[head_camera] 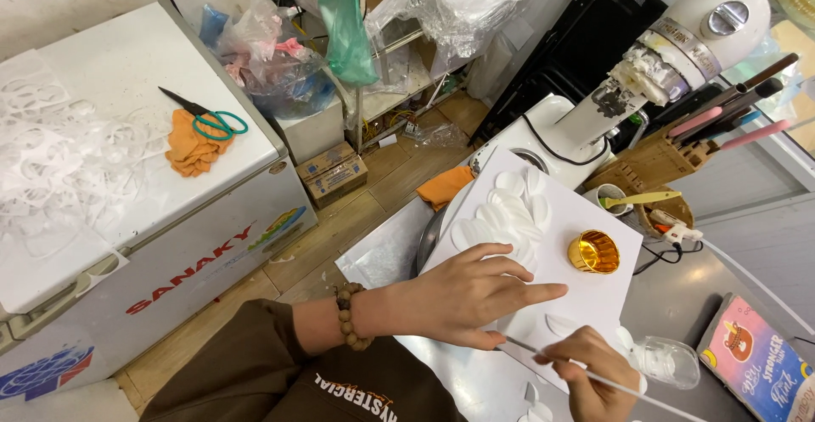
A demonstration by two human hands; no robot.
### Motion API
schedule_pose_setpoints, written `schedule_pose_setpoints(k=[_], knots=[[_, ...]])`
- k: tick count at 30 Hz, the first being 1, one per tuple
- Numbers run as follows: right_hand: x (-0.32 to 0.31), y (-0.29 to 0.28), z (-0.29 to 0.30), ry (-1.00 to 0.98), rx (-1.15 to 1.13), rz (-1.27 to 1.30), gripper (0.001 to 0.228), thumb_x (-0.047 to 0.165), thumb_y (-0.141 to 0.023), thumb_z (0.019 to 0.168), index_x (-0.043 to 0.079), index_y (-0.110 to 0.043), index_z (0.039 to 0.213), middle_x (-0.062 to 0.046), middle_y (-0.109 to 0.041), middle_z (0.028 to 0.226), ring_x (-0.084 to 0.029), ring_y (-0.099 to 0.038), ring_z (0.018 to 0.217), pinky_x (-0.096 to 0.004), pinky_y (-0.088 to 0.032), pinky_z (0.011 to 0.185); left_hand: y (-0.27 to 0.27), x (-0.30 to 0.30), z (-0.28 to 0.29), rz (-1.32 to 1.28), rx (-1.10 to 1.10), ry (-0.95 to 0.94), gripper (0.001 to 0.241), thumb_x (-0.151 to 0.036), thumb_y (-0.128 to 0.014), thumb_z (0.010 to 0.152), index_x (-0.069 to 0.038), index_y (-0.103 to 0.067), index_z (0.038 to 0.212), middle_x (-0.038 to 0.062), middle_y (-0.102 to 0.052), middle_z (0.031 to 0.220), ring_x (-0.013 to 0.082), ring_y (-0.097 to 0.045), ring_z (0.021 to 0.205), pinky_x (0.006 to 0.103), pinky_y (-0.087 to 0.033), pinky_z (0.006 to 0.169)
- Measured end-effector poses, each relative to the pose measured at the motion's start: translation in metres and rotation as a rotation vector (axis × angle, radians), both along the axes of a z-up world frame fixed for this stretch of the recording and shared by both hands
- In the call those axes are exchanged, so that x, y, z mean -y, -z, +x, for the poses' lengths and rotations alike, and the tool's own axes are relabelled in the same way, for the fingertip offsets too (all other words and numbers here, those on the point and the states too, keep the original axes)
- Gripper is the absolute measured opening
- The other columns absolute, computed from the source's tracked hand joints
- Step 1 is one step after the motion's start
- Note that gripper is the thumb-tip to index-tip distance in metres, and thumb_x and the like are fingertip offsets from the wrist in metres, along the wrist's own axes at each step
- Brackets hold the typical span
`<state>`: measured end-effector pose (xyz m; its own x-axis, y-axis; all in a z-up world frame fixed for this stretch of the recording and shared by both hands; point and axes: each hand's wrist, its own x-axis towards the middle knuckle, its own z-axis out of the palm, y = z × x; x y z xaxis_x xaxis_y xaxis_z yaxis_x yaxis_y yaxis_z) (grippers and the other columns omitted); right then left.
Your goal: Folding and organizing paper cupcake or muffin liners onto a square board.
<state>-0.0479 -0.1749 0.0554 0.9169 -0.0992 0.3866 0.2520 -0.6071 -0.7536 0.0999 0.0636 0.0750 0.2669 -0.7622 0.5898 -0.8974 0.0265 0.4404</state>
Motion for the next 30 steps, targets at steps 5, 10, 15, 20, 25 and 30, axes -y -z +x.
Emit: schedule_pose_setpoints(k=[5, 10, 15, 20, 25, 30], knots=[[0.017, 0.058, -0.006, 0.005, 0.174, 0.434, 0.05, 0.049, -0.056, 0.108, 0.0, -0.065, 0.105, -0.016, -0.075, 0.093, -0.02, -0.067, 0.074, -0.03, -0.053, 0.07, 0.0, -0.002, -0.004, -0.025, -0.057, 0.025, 0.095, -0.032, -0.078, 0.082, -0.013, -0.032, 0.162, 0.009, -0.068, 0.117, 0.0235, -0.062, 0.127, 0.0522, -0.036, 0.128], [0.003, 0.072, -0.007, -0.105, -0.11, 0.832, 0.06, 0.051, -0.06, 0.102, -0.007, -0.059, 0.117, -0.022, -0.067, 0.117, -0.028, -0.065, 0.106, -0.041, -0.051, 0.094, 0.001, 0.002, -0.011, -0.157, -0.143, 0.096, 0.09, -0.034, -0.078, 0.087, -0.016, -0.033, 0.163, 0.001, -0.068, 0.124, 0.0163, -0.063, 0.124, 0.049, -0.034, 0.128], [0.013, 0.1, -0.018, -0.135, -0.156, 1.177, 0.025, 0.016, -0.076, 0.095, -0.002, -0.06, 0.099, -0.024, -0.068, 0.1, -0.036, -0.068, 0.097, -0.053, -0.055, 0.089, -0.003, 0.0, -0.013, -0.22, -0.203, 0.144, 0.082, -0.032, -0.078, 0.088, -0.017, -0.035, 0.156, -0.005, -0.067, 0.129, 0.0147, -0.062, 0.128, 0.0477, -0.035, 0.129], [0.035, 0.134, -0.031, -0.007, -0.11, 1.13, 0.013, 0.003, -0.073, 0.094, -0.009, -0.067, 0.092, -0.023, -0.071, 0.088, -0.03, -0.069, 0.086, -0.045, -0.055, 0.084, 0.007, 0.003, -0.007, -0.213, -0.254, 0.166, 0.08, -0.031, -0.078, 0.089, -0.016, -0.038, 0.157, -0.004, -0.066, 0.134, 0.0148, -0.063, 0.128, 0.0459, -0.036, 0.125], [0.046, 0.126, -0.046, 0.179, 0.058, 1.001, 0.003, -0.006, -0.07, 0.095, -0.009, -0.069, 0.093, -0.021, -0.071, 0.087, -0.028, -0.072, 0.089, -0.044, -0.059, 0.09, 0.039, 0.012, 0.005, -0.105, -0.308, 0.148, 0.066, -0.032, -0.082, 0.085, -0.015, -0.055, 0.142, 0.003, -0.062, 0.144, 0.0224, -0.063, 0.131, 0.0385, -0.048, 0.117], [0.057, 0.128, -0.066, 0.405, 0.033, 0.962, 0.002, -0.002, -0.068, 0.097, -0.004, -0.068, 0.098, -0.02, -0.072, 0.096, -0.028, -0.074, 0.093, -0.048, -0.062, 0.088, 0.071, 0.02, 0.0, 0.246, -0.029, 0.231, 0.057, -0.012, -0.077, 0.07, -0.014, -0.067, 0.127, 0.003, -0.064, 0.144, 0.0216, -0.06, 0.123, 0.0354, -0.05, 0.098]])
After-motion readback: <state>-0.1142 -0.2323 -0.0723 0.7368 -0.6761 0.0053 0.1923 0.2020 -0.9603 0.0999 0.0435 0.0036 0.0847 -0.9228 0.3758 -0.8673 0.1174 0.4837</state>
